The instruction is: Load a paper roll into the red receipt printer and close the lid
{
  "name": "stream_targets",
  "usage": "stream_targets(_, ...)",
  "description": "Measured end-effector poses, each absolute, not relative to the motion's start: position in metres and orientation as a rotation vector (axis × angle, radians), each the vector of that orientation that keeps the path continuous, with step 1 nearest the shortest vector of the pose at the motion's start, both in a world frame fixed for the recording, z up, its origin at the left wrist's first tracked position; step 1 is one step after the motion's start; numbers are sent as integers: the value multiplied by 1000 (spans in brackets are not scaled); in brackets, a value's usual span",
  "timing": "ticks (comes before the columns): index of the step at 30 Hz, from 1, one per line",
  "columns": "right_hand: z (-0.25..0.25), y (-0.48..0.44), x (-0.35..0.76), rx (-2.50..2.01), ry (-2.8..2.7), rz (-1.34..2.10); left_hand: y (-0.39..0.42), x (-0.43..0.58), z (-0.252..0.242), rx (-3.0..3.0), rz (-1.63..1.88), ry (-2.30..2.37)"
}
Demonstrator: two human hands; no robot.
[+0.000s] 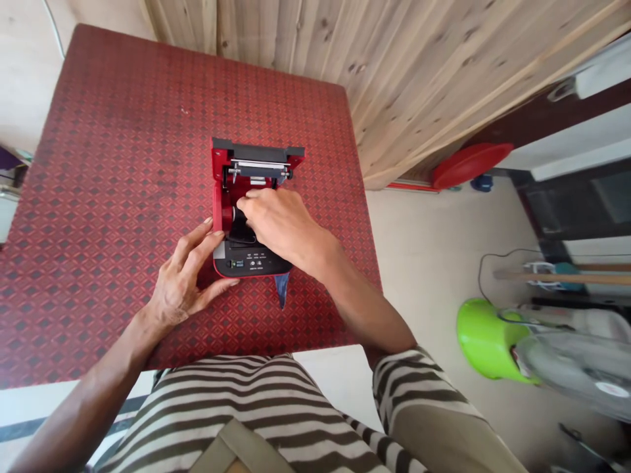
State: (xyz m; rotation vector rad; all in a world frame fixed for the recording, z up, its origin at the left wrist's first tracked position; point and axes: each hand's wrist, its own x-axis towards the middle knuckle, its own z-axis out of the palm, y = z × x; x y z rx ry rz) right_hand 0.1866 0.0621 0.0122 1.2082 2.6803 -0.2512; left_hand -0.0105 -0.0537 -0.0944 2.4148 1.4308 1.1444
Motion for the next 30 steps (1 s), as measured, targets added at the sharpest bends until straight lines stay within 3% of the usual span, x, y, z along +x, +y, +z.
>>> stream_targets(9,3,69,187,1241,2694,-310,-53,-10,-92,2415,1125,1439)
stream_targets(17,8,49,228,1019,3048,-860,-53,-11,-92,2396,1119,1440)
stream_targets(30,-8,49,239,1148,3153,-1121,-55,-15,-88,2399,1127,1420)
